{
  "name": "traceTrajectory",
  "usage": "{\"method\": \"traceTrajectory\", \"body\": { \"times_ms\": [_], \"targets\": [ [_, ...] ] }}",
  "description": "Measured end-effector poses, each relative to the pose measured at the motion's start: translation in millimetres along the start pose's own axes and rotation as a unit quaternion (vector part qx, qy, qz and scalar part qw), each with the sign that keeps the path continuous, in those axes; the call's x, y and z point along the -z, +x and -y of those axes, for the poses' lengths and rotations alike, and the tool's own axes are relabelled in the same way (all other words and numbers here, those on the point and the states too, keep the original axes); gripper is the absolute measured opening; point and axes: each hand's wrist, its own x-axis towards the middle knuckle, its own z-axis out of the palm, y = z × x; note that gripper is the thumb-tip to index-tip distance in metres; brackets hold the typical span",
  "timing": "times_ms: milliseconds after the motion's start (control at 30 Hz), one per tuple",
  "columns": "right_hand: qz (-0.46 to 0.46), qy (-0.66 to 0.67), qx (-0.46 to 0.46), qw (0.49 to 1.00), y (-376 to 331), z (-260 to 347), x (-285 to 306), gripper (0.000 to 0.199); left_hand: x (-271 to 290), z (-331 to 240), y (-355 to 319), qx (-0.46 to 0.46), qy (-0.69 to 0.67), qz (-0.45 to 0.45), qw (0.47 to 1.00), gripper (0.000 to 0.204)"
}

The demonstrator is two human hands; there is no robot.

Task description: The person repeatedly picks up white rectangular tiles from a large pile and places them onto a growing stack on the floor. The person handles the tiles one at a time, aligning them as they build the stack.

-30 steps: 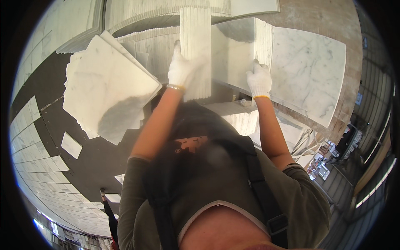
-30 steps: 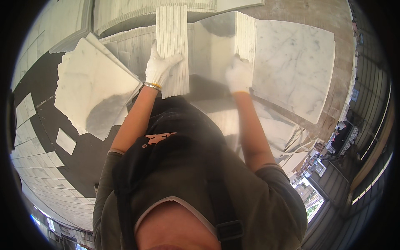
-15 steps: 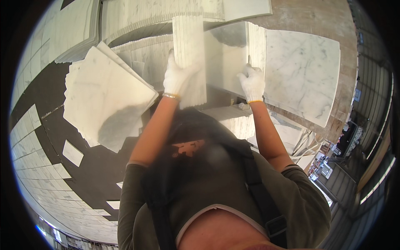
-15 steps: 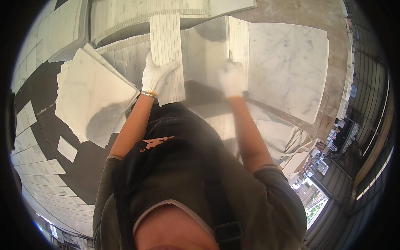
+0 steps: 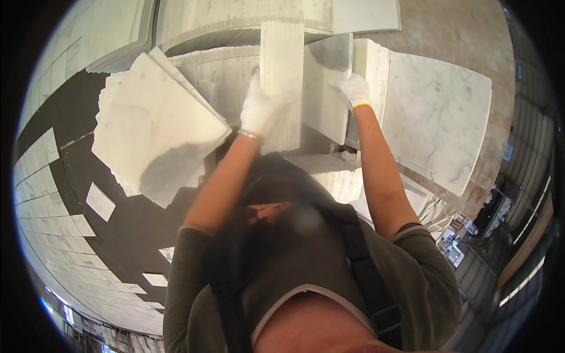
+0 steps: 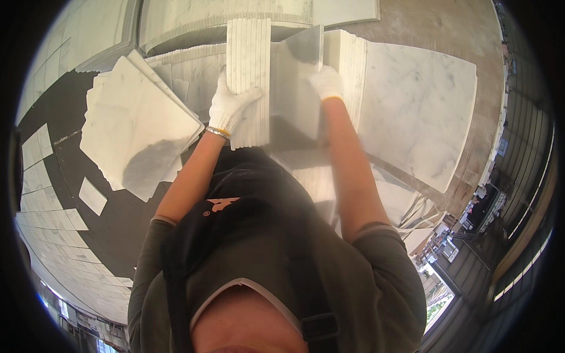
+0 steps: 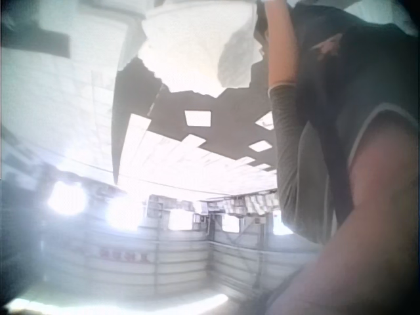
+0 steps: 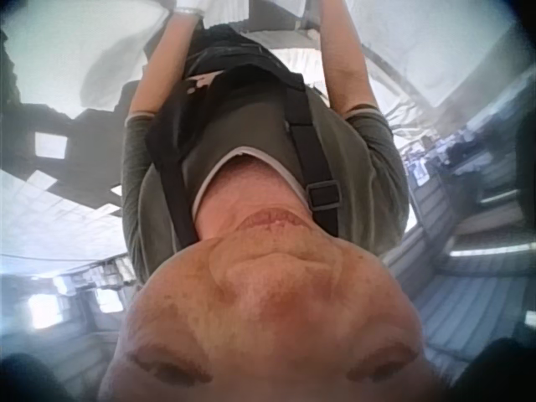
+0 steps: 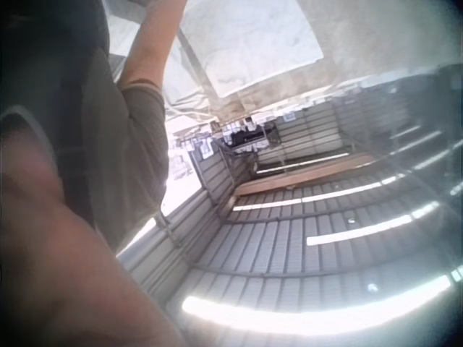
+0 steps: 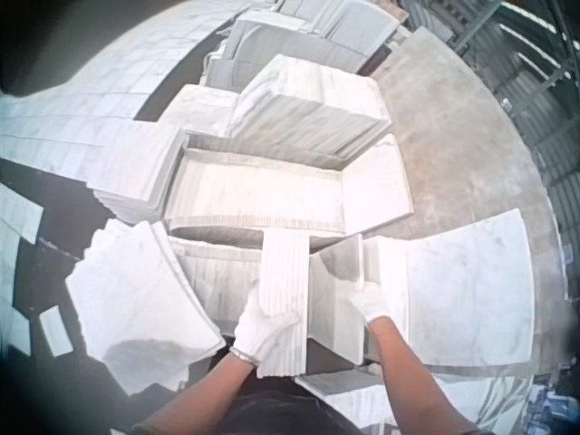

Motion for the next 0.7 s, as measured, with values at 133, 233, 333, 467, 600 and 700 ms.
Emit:
{"method": "traceTrajectory", "body": {
  "times_ms": [133,233,333,467,600,700],
  "targets": [
    [0.019,-0.006,0.056,0.998,-14.9,-6.5,26.3,0.043,2.9,-3.5,-0.5,0.014,0.009,0.008,1.000,0.112],
    [0.061,0.292,0.060,0.952,-53.4,-9.2,75.9,0.043,5.2,-8.2,-4.2,0.000,0.011,0.004,1.000,0.114],
    [0.072,0.322,0.067,0.942,-102.0,-2.6,154.5,0.044,7.6,-14.3,-6.6,0.000,0.006,0.011,1.000,0.114],
    [-0.006,0.309,0.064,0.949,-165.3,18.5,236.4,0.049,14.2,-23.3,-10.4,0.023,-0.023,0.052,0.998,0.116],
    [-0.085,0.323,0.140,0.932,-209.7,46.6,281.7,0.047,15.6,-25.9,-11.5,-0.004,-0.009,0.037,0.999,0.108],
    [-0.097,0.354,0.246,0.897,-215.4,72.5,283.2,0.062,8.5,-10.8,-6.0,-0.031,0.003,0.053,0.998,0.091]
  ]
}}
